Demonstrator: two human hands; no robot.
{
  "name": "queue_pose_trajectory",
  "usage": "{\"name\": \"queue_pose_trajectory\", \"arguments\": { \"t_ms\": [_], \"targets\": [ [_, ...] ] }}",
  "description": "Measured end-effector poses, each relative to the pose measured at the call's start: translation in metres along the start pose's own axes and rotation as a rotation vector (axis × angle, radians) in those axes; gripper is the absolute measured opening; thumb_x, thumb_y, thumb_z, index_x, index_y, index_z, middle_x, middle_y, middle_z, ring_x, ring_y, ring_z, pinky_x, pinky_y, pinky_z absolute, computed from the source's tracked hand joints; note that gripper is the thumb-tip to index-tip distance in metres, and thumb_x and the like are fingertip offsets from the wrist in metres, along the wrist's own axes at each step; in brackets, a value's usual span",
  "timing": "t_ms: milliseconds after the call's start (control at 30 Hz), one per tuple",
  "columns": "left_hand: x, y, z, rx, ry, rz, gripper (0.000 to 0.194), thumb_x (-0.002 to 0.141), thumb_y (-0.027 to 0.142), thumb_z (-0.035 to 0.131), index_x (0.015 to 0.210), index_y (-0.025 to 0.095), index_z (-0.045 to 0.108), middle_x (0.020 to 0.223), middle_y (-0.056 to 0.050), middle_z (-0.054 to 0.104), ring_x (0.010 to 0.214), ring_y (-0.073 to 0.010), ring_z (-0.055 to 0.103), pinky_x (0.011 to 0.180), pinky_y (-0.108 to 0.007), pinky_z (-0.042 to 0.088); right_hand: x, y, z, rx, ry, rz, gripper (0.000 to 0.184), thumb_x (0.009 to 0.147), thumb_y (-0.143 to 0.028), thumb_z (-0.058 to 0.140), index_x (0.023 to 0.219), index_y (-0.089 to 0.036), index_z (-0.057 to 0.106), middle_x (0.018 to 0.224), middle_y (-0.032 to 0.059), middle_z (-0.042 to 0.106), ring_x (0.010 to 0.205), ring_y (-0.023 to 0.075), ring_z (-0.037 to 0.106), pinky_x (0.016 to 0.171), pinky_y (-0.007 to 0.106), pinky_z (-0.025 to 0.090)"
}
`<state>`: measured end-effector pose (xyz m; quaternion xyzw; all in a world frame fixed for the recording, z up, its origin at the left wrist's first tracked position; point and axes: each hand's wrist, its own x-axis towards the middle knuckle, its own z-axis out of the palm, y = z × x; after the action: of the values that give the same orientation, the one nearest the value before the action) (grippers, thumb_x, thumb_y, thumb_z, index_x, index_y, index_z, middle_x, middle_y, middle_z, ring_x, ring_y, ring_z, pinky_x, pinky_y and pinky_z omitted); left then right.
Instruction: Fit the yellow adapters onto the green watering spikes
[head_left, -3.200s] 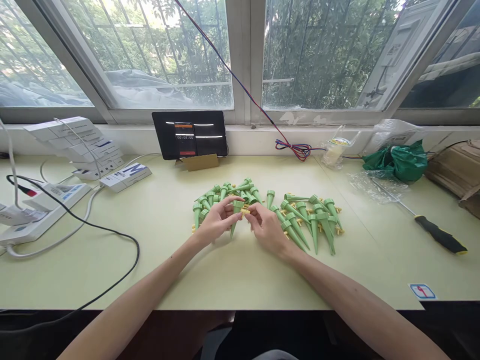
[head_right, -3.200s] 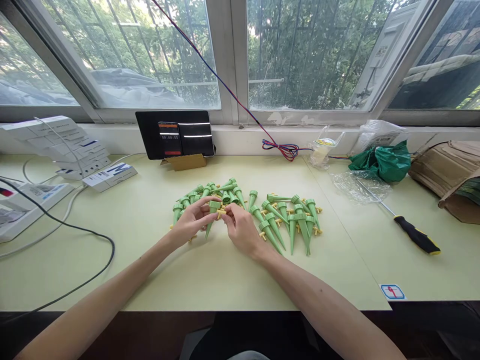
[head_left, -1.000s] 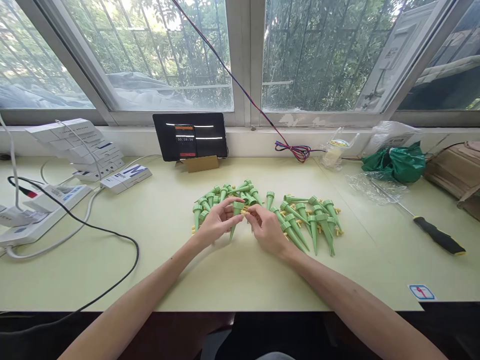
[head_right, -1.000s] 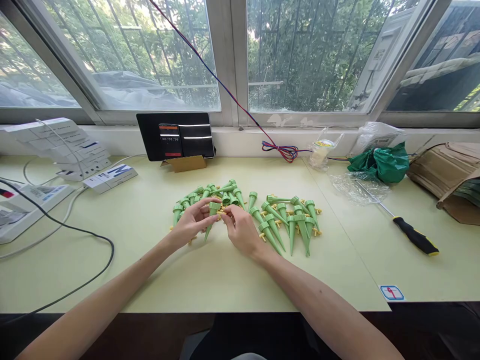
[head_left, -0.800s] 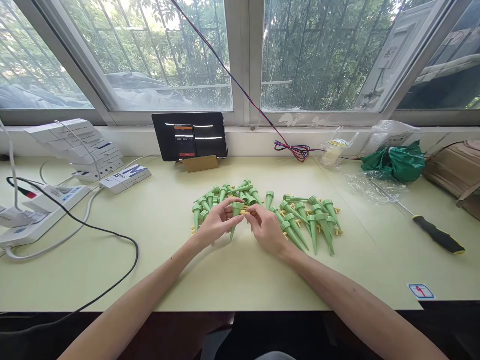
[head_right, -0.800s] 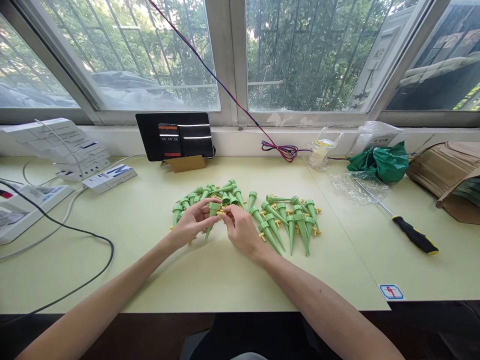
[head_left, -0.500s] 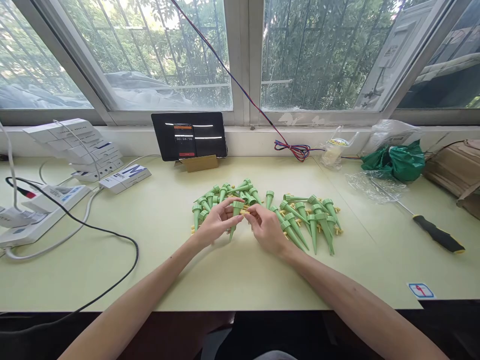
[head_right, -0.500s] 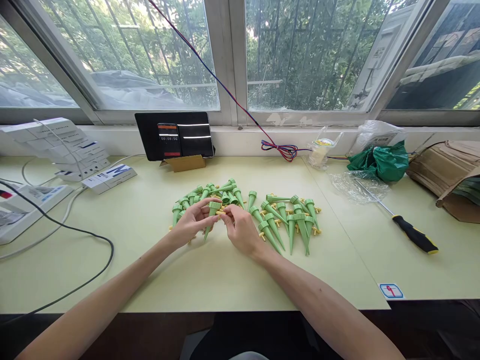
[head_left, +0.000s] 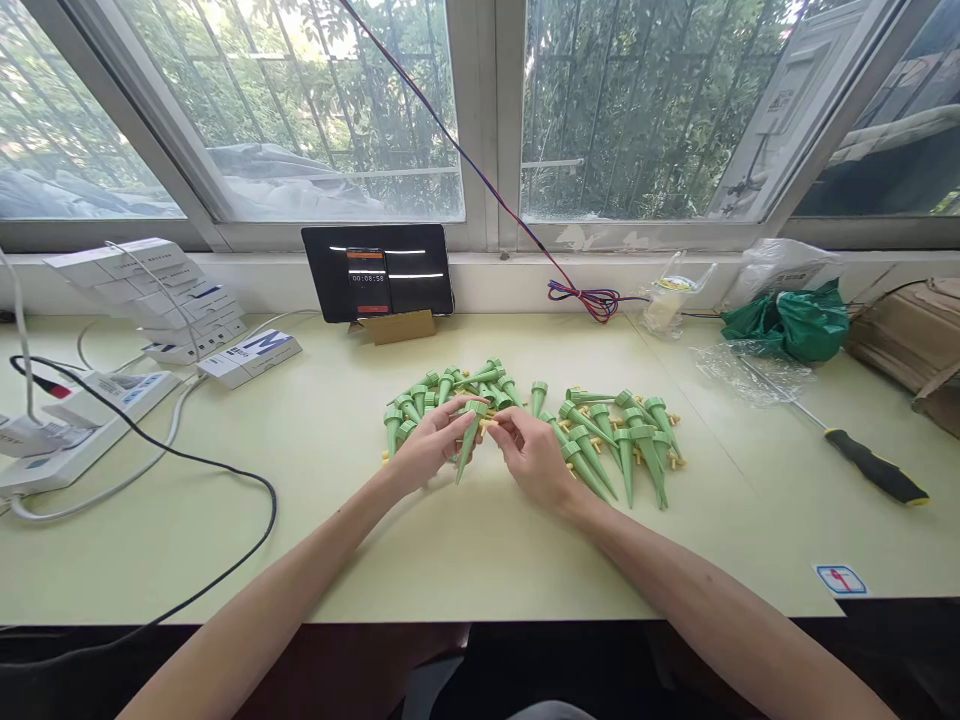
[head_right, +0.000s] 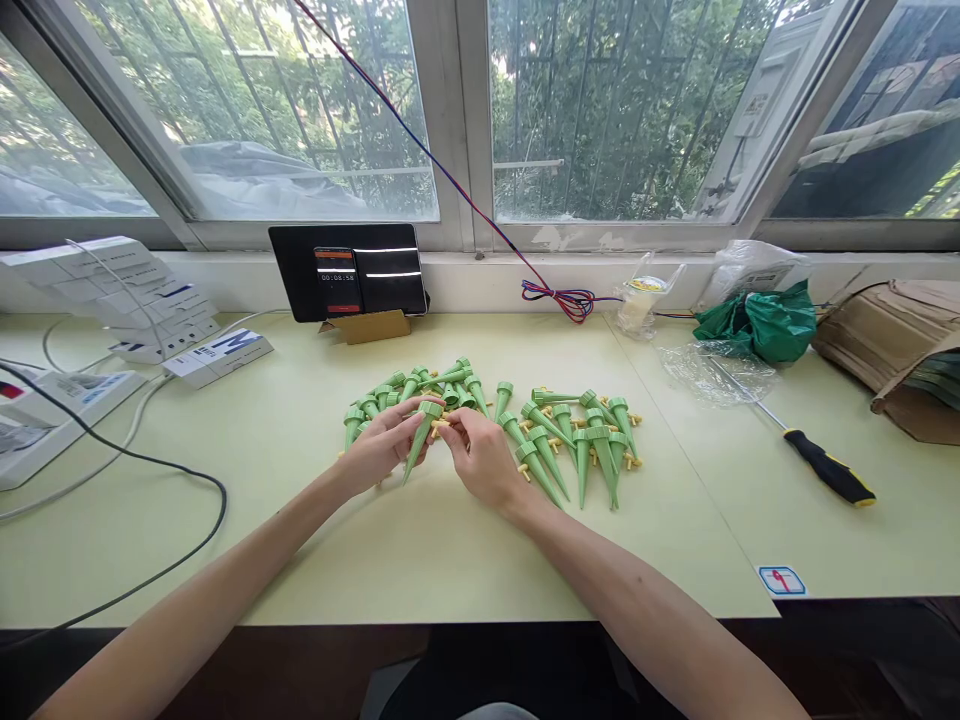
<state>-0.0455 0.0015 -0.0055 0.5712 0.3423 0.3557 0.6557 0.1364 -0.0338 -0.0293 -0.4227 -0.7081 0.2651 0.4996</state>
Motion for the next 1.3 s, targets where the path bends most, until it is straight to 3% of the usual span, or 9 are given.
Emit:
{"name": "queue_pose_trajectory", "arguments": {
  "t_ms": [200, 400, 567, 700, 867, 1033, 1200, 1300],
  "targets": [
    [0.000, 0.001, 0.001, -0.171, -0.129, -0.111, 0.033, 0.091, 0.041, 0.064, 0.112, 0.016, 0.063, 0.068, -0.001, 0.056, 0.052, -0.0087, 0.047, 0.047, -0.021, 0.038, -0.001, -0.001, 0.003, -0.019, 0.073, -0.088, 0.026, 0.100, -0.040, 0.049, 0.087, -0.021, 0.061, 0.081, 0.0037, 0.068, 0.071, 0.0173, 0.063, 0.067, 0.029, 0.049],
    [-0.001, 0.001, 0.000, -0.226, -0.167, -0.160, 0.022, 0.091, 0.039, 0.065, 0.093, 0.017, 0.064, 0.067, -0.002, 0.057, 0.050, -0.0091, 0.048, 0.045, -0.020, 0.036, -0.003, 0.000, 0.005, -0.023, 0.092, -0.142, 0.025, 0.100, -0.039, 0.050, 0.086, -0.021, 0.061, 0.082, 0.0048, 0.068, 0.075, 0.0181, 0.064, 0.072, 0.030, 0.050],
    [-0.001, 0.000, 0.000, -0.196, -0.173, -0.144, 0.026, 0.090, 0.042, 0.065, 0.097, 0.017, 0.064, 0.065, 0.000, 0.055, 0.050, -0.0089, 0.048, 0.046, -0.021, 0.039, -0.003, 0.001, 0.005, -0.030, 0.094, -0.151, 0.025, 0.099, -0.040, 0.051, 0.087, -0.021, 0.062, 0.081, 0.0046, 0.067, 0.073, 0.0172, 0.062, 0.070, 0.029, 0.049],
    [0.000, -0.003, -0.001, -0.108, -0.124, -0.097, 0.037, 0.091, 0.045, 0.063, 0.118, 0.019, 0.061, 0.065, 0.001, 0.054, 0.052, -0.0092, 0.047, 0.048, -0.021, 0.042, -0.002, -0.001, 0.004, -0.050, 0.089, -0.147, 0.024, 0.099, -0.037, 0.051, 0.087, -0.020, 0.062, 0.078, 0.0038, 0.065, 0.068, 0.0159, 0.059, 0.066, 0.028, 0.047],
    [-0.001, 0.002, -0.002, 0.151, -0.008, -0.048, 0.048, 0.091, 0.051, 0.060, 0.126, 0.019, 0.057, 0.068, 0.001, 0.055, 0.053, -0.0093, 0.045, 0.045, -0.019, 0.036, -0.002, -0.001, 0.003, -0.091, 0.033, -0.076, 0.023, 0.100, -0.035, 0.048, 0.094, -0.020, 0.064, 0.084, 0.0052, 0.068, 0.068, 0.0162, 0.059, 0.065, 0.028, 0.047],
    [-0.003, 0.004, -0.001, 0.320, 0.047, 0.012, 0.048, 0.090, 0.054, 0.058, 0.124, 0.020, 0.059, 0.068, 0.001, 0.058, 0.052, -0.0099, 0.045, 0.047, -0.021, 0.038, -0.002, 0.002, 0.004, -0.067, 0.016, -0.047, 0.020, 0.100, -0.032, 0.048, 0.100, -0.019, 0.064, 0.091, 0.0061, 0.071, 0.073, 0.0165, 0.062, 0.066, 0.028, 0.048],
    [-0.002, 0.002, -0.001, 0.314, 0.077, 0.053, 0.044, 0.089, 0.055, 0.060, 0.115, 0.020, 0.062, 0.061, 0.003, 0.054, 0.051, -0.0107, 0.048, 0.049, -0.022, 0.039, 0.000, 0.000, 0.003, -0.054, 0.037, -0.055, 0.020, 0.099, -0.032, 0.048, 0.100, -0.019, 0.063, 0.091, 0.0069, 0.069, 0.073, 0.0170, 0.062, 0.066, 0.028, 0.049],
    [-0.001, 0.004, -0.001, 0.284, 0.118, 0.085, 0.043, 0.091, 0.056, 0.057, 0.113, 0.019, 0.062, 0.064, 0.002, 0.057, 0.049, -0.0098, 0.047, 0.047, -0.022, 0.036, 0.006, -0.002, -0.011, -0.080, 0.109, -0.065, 0.023, 0.100, -0.032, 0.045, 0.092, -0.018, 0.062, 0.085, 0.0067, 0.066, 0.072, 0.0171, 0.060, 0.066, 0.029, 0.048]
  ]
}}
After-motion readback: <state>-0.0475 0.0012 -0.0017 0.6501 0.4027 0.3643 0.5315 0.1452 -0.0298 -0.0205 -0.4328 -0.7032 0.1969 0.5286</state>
